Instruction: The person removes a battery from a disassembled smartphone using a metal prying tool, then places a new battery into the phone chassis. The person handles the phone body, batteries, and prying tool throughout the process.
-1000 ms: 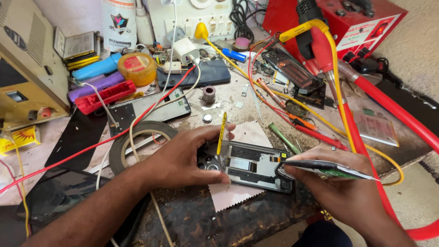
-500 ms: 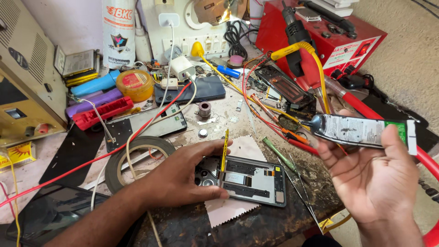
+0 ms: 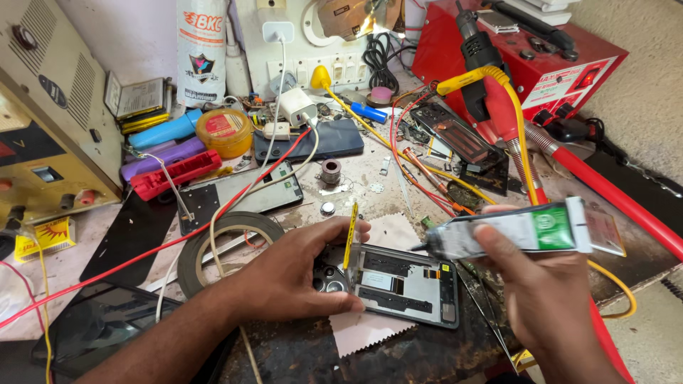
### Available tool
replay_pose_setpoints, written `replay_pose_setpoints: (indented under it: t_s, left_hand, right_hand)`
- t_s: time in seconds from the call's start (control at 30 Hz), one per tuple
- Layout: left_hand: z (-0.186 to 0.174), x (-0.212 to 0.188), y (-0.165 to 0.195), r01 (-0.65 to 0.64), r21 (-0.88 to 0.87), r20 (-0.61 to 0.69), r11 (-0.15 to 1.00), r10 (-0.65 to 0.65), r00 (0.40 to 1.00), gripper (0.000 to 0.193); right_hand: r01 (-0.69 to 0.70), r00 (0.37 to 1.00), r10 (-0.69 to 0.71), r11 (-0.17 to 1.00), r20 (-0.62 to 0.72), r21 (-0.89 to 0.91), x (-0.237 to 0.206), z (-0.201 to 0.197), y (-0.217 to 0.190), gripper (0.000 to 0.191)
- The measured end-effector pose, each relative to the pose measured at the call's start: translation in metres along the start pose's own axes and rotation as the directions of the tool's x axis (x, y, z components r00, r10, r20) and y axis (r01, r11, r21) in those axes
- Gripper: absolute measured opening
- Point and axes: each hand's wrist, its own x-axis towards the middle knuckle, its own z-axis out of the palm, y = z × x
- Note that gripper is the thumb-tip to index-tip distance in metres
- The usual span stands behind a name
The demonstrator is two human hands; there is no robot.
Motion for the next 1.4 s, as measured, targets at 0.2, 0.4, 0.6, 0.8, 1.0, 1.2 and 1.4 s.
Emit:
replay_pose_setpoints:
  t_s: [0.2, 0.4, 0.6, 0.8, 1.0, 1.2, 1.4]
  left_hand:
    - [0.001, -0.001, 0.0, -0.014, -0.005, -0.004, 1.0, 0.014, 1.0, 0.088]
    - [0.001, 0.0, -0.003, -0.033, 0.01, -0.011, 0.999, 0.033, 0.999, 0.087]
    - [0.002, 0.0, -0.004, -0.033, -0.006, -0.006, 0.999, 0.033, 0.999, 0.086]
    - [0.002, -0.001, -0.004, -0.045, -0.012, -0.009, 0.999, 0.045, 0.999, 0.086]
    - [0.001, 0.0, -0.003, -0.037, 0.009, -0.008, 0.999, 0.037, 0.999, 0.086]
    - [0.001, 0.0, -0.004, -0.037, 0.022, -0.007, 0.999, 0.037, 0.999, 0.087]
    - [0.001, -0.001, -0.003, -0.03, 0.017, -0.005, 0.999, 0.03, 1.0, 0.089]
  right_hand:
    - [0.059, 0.99, -0.013, 0.944, 0.141, -0.325, -0.005, 0.036, -0.006, 0.033]
    - [0.126, 0.977, -0.054, 0.928, 0.206, -0.351, -0.005, 0.052, -0.008, 0.032]
    - [0.15, 0.973, -0.04, 0.856, 0.226, -0.495, -0.006, 0.056, -0.011, 0.026]
    - [0.111, 0.979, -0.011, 0.865, 0.204, -0.489, -0.005, 0.055, -0.011, 0.025]
    - [0.081, 0.995, -0.047, 0.883, 0.084, -0.461, -0.005, 0.025, -0.015, 0.029]
    - [0.049, 0.999, -0.045, 0.876, 0.02, -0.481, 0.003, -0.007, -0.019, 0.027]
    - [0.077, 0.996, -0.05, 0.886, 0.071, -0.457, -0.005, -0.009, -0.01, 0.026]
